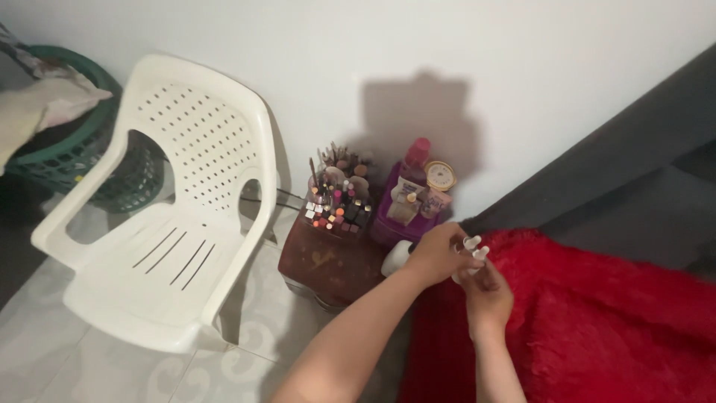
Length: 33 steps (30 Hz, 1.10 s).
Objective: Organizing various personal care items, makeup, and a smartwatch on a nightstand and a bed.
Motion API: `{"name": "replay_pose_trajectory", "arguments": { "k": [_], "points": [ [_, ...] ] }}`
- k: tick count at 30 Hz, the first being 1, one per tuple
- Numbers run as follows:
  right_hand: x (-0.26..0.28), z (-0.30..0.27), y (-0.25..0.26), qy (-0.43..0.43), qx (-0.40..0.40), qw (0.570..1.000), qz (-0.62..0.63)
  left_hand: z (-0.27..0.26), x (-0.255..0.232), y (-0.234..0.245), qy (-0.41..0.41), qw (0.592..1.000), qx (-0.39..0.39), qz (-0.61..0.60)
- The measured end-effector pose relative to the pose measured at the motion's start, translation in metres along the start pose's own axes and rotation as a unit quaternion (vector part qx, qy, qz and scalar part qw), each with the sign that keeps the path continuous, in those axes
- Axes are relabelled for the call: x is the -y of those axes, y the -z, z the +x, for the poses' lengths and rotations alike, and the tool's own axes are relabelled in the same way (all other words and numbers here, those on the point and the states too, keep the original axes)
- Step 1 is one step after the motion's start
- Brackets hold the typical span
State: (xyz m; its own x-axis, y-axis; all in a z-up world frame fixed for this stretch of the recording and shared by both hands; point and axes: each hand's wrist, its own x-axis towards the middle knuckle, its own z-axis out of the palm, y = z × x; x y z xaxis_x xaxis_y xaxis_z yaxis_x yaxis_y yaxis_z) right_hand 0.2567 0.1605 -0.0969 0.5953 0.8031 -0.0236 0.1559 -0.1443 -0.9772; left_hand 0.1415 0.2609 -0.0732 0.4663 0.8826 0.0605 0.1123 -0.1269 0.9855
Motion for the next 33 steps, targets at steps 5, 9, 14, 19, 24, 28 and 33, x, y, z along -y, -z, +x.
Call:
{"name": "replay_pose_trajectory", "arguments": {
  "k": [5,9,14,19,24,28,33],
  "points": [
    [-0.017,0.027,-0.012,0.028,-0.005,1.0,0.014,0.028,0.001,0.017,0.008,0.999,0.005,0.042],
    [-0.022,0.04,-0.023,0.045,0.012,0.997,0.059,0.047,0.019,0.017,0.007,0.997,-0.014,0.073],
    [-0.049,0.062,-0.032,0.037,0.002,0.997,0.06,0.063,0.05,0.013,-0.028,0.994,-0.046,0.095],
    [-0.072,0.079,-0.041,0.032,0.002,0.997,0.064,0.079,0.088,-0.001,-0.053,0.98,-0.042,0.189],
    [-0.093,0.093,-0.048,0.031,0.006,0.998,0.046,0.088,0.102,-0.008,-0.075,0.944,-0.026,0.32],
    [-0.108,0.103,-0.05,0.025,0.004,0.999,0.031,0.094,0.098,-0.007,-0.061,0.915,0.038,0.396],
    [-0.122,0.117,-0.054,0.021,0.005,1.0,0.005,0.111,0.124,-0.022,-0.066,0.911,0.044,0.405]
  ]
}}
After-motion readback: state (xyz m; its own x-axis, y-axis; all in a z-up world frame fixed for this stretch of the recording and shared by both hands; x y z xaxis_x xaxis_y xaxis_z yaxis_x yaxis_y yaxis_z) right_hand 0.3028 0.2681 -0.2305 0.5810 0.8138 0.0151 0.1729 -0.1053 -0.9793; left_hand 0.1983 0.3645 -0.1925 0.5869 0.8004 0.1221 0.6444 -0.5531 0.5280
